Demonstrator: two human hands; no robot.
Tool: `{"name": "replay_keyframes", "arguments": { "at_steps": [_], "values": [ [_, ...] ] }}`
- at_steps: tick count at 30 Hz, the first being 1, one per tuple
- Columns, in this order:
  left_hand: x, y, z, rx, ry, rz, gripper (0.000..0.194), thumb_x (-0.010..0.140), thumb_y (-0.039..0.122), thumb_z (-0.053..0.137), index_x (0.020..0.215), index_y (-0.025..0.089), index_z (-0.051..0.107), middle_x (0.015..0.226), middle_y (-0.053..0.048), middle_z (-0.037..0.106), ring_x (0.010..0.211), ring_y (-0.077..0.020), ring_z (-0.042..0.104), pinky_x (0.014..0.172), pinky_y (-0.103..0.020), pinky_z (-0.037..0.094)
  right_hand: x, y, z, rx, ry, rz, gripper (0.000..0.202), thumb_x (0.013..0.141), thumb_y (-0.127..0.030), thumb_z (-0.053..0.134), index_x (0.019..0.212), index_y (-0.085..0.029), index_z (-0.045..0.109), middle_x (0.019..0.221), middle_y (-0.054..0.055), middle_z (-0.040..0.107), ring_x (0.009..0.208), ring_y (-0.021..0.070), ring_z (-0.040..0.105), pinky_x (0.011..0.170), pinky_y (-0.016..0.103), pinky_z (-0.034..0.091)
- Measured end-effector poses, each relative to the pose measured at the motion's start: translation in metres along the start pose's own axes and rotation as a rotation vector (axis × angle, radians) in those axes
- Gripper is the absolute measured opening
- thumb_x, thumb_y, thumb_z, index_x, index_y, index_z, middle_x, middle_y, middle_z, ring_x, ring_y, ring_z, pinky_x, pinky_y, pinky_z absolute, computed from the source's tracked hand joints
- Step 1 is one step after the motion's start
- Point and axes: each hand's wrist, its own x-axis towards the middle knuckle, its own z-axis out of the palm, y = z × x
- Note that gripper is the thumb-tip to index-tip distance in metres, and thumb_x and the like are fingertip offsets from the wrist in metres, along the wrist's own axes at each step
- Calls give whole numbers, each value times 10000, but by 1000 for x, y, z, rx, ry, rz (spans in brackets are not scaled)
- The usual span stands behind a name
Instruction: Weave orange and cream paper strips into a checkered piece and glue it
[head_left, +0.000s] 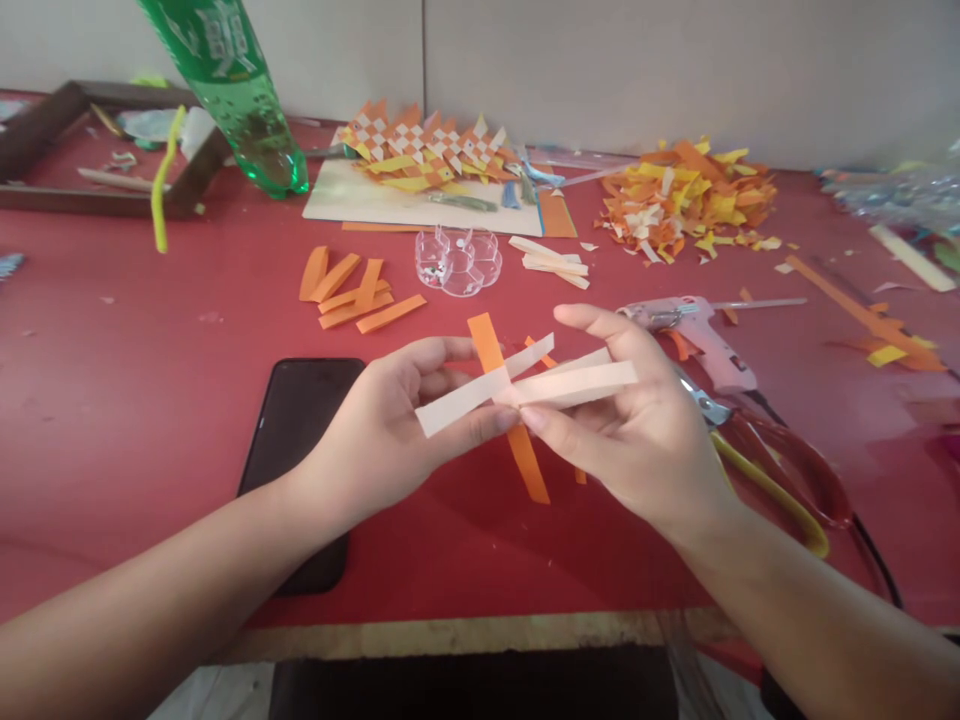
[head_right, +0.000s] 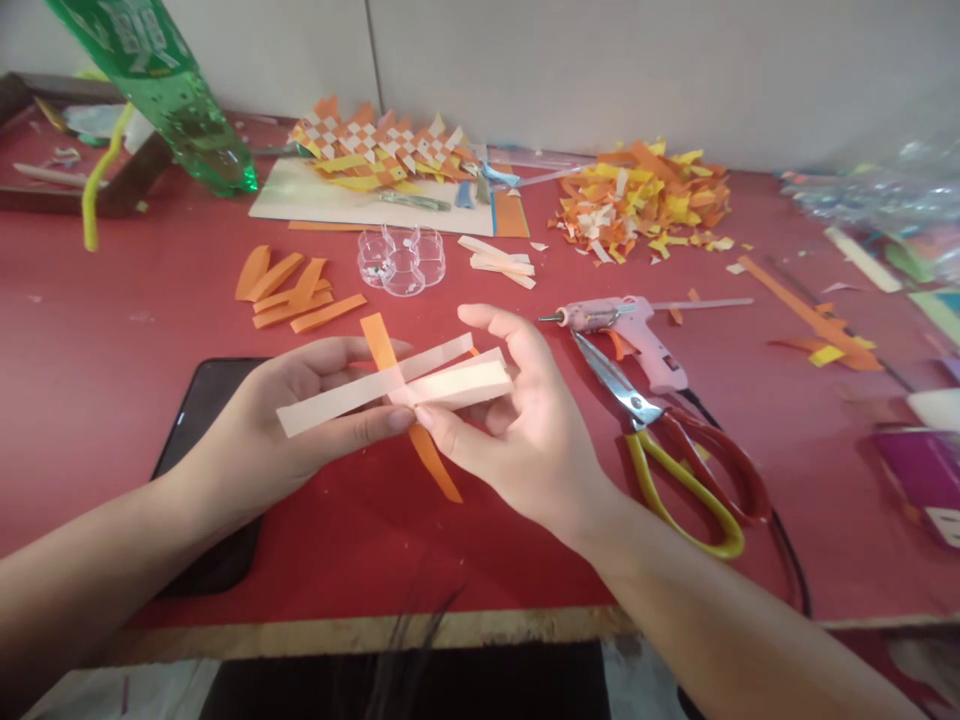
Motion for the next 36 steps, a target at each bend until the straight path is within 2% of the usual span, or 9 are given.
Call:
{"name": "replay_keyframes", "arguments": {
  "at_steps": [5,13,16,19,22,25,28,33,36],
  "values": [
    [-1,0,1,-20,-33,45,466,712,297,808,1094,143,592,926,-58,755,803,-189,720,682,-242,543,2,1,-2,6,-34,18,580,732,-173,722,1223,-319,452,824,-17,732,799,236,747,723,380,657],
    [2,-2,3,17,-75,58,478,765,363,743,1131,158,513,862,-38,719,742,-169,693,634,-240,524,1,4,-2,-113,-30,18,620,708,-173,720,1244,-297,434,828,13,708,644,225,717,595,385,628],
    [2,-6,2,118,-56,64,447,789,384,706,1121,168,498,816,-25,703,727,-171,685,618,-244,516,3,4,-8,-256,27,-137,525,755,-199,664,1232,-270,453,842,23,660,693,204,678,635,373,591],
    [1,-12,1,298,-18,139,386,833,370,653,1123,179,485,784,-6,680,688,-156,666,613,-249,515,7,7,-17,-543,139,-351,379,769,-165,564,1134,-235,490,832,23,600,674,175,586,655,364,526],
    [-2,-16,3,480,25,272,353,885,339,592,1178,189,466,787,9,669,644,-125,640,615,-237,518,14,13,-24,-886,162,-343,310,754,-148,547,1054,-205,492,857,50,614,655,168,561,637,347,489],
    [-4,-17,4,655,77,425,434,896,295,581,1286,201,415,830,-3,689,704,-141,653,661,-251,532,18,19,-28,-998,81,-289,254,789,-131,521,1033,-197,489,810,46,616,652,169,589,586,305,470],
    [-3,-19,5,899,141,538,478,894,282,567,1322,157,396,821,-38,684,768,-210,655,689,-324,536,21,19,-29,-937,121,-263,162,806,-119,531,941,-208,515,751,22,621,626,155,601,584,291,469],
    [-2,-21,2,1237,282,646,621,876,320,577,1380,27,363,1070,-201,631,960,-335,614,810,-469,522,21,12,-27,-518,191,-239,34,837,-192,612,820,-215,594,795,8,673,721,144,662,659,271,536],
    [-4,-18,2,1316,313,739,382,890,282,569,1228,106,549,1107,-191,611,958,-326,588,800,-465,514,20,8,-24,-340,122,-187,47,819,-257,684,834,-214,674,825,9,717,749,150,687,686,272,572]
  ]
}}
